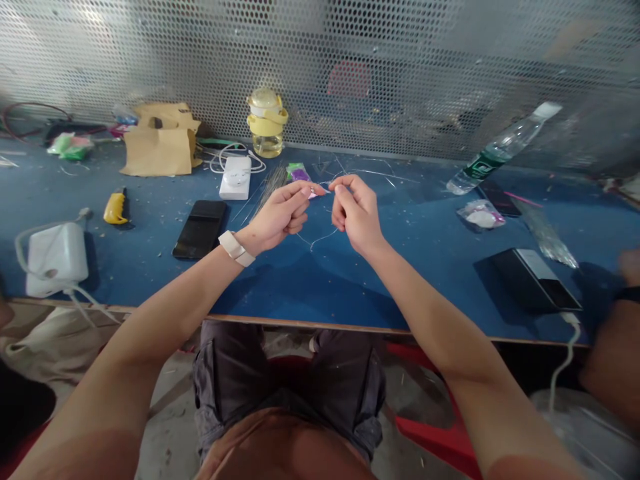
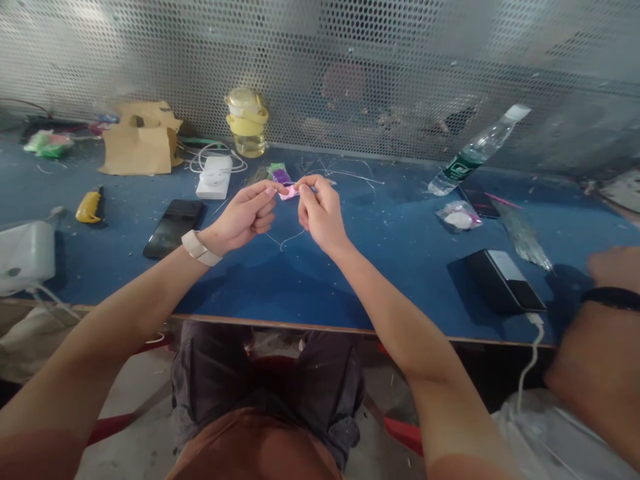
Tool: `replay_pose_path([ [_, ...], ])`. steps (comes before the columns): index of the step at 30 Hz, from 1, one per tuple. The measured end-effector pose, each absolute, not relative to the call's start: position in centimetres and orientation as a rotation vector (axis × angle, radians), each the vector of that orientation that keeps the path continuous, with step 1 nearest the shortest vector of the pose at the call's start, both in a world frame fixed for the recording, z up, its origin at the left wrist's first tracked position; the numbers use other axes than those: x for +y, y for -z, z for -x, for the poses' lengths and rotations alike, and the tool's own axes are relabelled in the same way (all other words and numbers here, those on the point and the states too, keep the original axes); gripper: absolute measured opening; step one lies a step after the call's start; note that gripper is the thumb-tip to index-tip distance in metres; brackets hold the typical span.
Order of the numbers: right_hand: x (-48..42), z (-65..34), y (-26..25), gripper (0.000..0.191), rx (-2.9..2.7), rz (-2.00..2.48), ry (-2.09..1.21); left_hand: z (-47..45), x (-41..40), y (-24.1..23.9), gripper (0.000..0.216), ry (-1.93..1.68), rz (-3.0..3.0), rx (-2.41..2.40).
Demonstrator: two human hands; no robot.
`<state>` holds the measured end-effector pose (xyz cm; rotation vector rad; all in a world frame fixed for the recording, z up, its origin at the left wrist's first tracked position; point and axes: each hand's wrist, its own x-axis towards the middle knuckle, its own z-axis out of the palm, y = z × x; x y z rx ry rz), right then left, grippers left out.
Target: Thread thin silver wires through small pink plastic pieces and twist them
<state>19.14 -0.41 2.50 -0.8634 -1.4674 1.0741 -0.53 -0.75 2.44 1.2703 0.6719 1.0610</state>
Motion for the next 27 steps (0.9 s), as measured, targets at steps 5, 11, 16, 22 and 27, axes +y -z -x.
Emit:
replay_pose_path([
  [5,-0.6,-19.1,-2.5,0.036,-1.502,0.823,-1.085,0.5,-0.7,-2.5,0.037,-1.102,-1.254,0.648],
  [11,-0.7,-18.9,-2.5,0.042,-1.5,0.896,-1.069,0.6,-0.6,-2.4,0.033,-1.122,-1.24,0.666],
  [16,-0.9,-19.0,-2.5,0.044,-1.522,0.928,-1.055,0.2,-0.4,-1.5,0.027,-1.398,-1.45,0.777],
  [22,-1.2,-18.9,-2.2,0.046,-1.525,0.9,-1.089,-0.2,-0.5,-0.4,0.02,-1.609,-1.603,0.919],
  [27,-1.7,-18.6,-2.4,0.044,-1.552,0.903,-1.009,-0.2,-0.4,-0.1,0.025,-1.626,-1.581,0.918],
])
